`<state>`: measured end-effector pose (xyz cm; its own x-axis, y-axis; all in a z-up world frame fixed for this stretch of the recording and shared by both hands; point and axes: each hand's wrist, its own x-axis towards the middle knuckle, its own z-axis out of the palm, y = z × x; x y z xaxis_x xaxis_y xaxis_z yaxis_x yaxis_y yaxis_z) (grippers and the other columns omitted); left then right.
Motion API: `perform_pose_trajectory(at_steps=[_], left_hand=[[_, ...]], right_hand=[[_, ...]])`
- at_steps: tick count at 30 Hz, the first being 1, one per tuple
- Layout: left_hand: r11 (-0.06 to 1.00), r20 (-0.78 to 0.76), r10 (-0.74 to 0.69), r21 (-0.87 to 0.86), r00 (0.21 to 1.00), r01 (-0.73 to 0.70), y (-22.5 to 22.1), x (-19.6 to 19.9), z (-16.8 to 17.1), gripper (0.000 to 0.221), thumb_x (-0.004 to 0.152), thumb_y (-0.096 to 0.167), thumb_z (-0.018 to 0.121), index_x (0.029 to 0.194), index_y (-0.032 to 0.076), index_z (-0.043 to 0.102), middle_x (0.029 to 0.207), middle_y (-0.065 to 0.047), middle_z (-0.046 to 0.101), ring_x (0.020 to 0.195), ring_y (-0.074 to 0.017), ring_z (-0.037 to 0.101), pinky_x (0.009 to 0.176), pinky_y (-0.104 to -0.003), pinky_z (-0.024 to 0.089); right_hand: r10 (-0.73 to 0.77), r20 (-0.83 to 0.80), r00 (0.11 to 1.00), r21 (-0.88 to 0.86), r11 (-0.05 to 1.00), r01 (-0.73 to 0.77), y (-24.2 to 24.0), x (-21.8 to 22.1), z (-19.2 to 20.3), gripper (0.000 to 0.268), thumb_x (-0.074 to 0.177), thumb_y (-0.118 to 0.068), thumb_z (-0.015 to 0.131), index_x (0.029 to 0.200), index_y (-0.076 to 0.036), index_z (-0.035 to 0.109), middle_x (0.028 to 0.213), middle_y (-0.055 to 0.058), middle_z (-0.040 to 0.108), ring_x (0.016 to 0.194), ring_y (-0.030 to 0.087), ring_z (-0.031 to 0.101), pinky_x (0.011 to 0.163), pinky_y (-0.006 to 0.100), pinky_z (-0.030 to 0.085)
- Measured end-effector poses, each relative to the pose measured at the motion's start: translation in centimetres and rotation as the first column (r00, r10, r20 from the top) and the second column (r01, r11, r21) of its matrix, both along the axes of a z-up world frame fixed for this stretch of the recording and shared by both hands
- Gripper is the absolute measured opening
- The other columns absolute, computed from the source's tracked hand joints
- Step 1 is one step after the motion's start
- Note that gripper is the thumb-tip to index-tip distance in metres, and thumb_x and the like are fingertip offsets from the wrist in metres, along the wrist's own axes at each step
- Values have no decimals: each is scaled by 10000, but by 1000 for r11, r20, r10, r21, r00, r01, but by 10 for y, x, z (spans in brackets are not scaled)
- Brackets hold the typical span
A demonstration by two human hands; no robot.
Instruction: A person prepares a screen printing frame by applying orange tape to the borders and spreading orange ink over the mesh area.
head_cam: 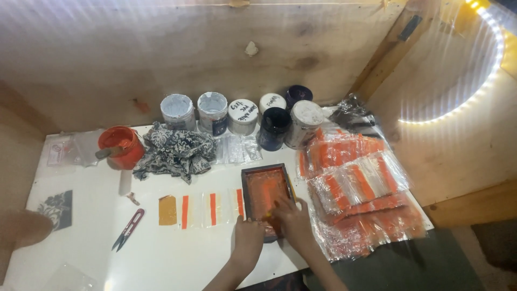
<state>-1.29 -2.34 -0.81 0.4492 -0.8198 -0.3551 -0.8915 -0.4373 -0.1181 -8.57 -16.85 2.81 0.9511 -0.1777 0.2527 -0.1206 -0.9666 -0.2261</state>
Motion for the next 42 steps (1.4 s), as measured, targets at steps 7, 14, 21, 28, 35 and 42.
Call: perform_pose_trajectory(at_steps=[7, 14, 21, 28, 35, 42], left_hand=[[1000, 18, 5, -26, 1000, -5, 10, 0, 11, 270, 887, 23, 703, 763, 260, 669, 667, 47, 634, 674, -158, 608, 904, -358, 410], [997, -51, 35, -68, 998, -39, 11, 5, 13, 199, 982, 98, 625, 934, 247, 747, 846, -11, 720, 758, -212, 691, 886, -375, 407], [971, -28, 38, -234, 999, -43, 24, 6, -13, 302, 905, 196, 704, 1203, 229, 672, 930, -6, 696, 701, -218, 683, 787, -367, 404], [881, -194, -100, -473, 976, -4, 55, 20, -23, 162, 879, 93, 740, 1018, 25, 786, 1188, -205, 694, 626, -317, 599, 670, -426, 459], [649, -296, 133, -695, 946, -309, 73, 27, -7, 112, 966, 131, 679, 1029, 68, 746, 828, -72, 619, 754, -243, 568, 689, -370, 493], [715, -42, 306, -650, 951, -259, 72, 27, -34, 658, 752, -183, 654, 1348, 95, 624, 1132, -137, 562, 879, -289, 511, 801, -380, 479]], right_hand=[[-126, 12, 992, -78, 989, 126, -56, 96, -22, 153, 911, -313, 695, 968, -317, 837, 1066, -32, 794, 1379, 323, 516, 1046, 580, 324], [-14, 137, 990, -63, 998, 22, -6, 18, -31, 378, 705, -7, 804, 1035, -179, 741, 1118, 26, 755, 1205, 246, 637, 1036, 489, 350], [55, 152, 987, -63, 997, -46, 26, -39, -25, 502, 653, 148, 672, 1044, -165, 699, 1060, -18, 748, 1166, 203, 626, 1008, 433, 364], [-1, 95, 995, -100, 995, 11, 37, -57, -34, 312, 783, -53, 694, 1041, -229, 699, 1263, 39, 699, 1306, 231, 579, 1027, 490, 332], [8, 190, 982, -45, 999, 0, 54, -55, -17, 353, 829, -354, 808, 1138, -251, 671, 1256, -42, 676, 1391, 288, 490, 1074, 559, 319], [39, 169, 985, -145, 989, -14, 62, -46, -41, 391, 776, -404, 862, 1090, -245, 692, 1092, 56, 612, 1111, 309, 544, 1045, 565, 382]])
